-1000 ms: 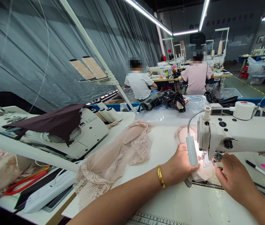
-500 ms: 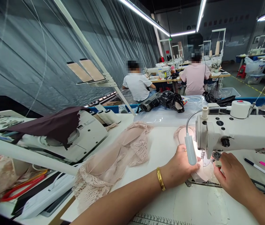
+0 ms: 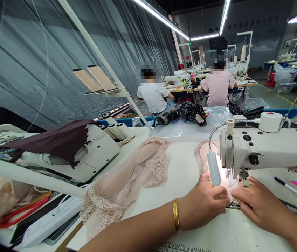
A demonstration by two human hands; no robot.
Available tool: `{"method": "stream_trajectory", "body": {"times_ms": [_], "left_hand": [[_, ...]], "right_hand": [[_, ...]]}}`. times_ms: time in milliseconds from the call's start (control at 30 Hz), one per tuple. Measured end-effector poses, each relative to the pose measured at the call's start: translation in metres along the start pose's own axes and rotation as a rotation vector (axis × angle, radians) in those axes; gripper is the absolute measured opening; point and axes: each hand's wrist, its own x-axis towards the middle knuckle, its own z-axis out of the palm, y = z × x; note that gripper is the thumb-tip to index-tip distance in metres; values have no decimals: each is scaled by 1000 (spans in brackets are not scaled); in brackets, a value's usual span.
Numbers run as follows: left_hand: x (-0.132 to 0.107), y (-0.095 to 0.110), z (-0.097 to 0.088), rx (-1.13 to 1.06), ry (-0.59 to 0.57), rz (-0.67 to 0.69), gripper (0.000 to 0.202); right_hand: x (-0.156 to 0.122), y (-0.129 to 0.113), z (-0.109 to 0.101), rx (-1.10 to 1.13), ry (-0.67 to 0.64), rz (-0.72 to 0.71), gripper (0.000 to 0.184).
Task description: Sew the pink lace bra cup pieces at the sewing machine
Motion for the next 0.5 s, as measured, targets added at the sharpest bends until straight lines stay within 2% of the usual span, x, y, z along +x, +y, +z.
{"method": "stream_trajectory", "body": {"times_ms": [100, 200, 500], "left_hand": [[-2, 8, -4, -70, -6, -16, 14], [-2, 5, -4, -58, -31, -17, 15], [6, -16, 16, -70, -64, 0, 17]], "right_hand": [[0, -2, -2, 43, -56, -7, 26], [0, -3, 2, 38, -54, -2, 25], [2, 0, 17, -79, 115, 63, 27]]}}
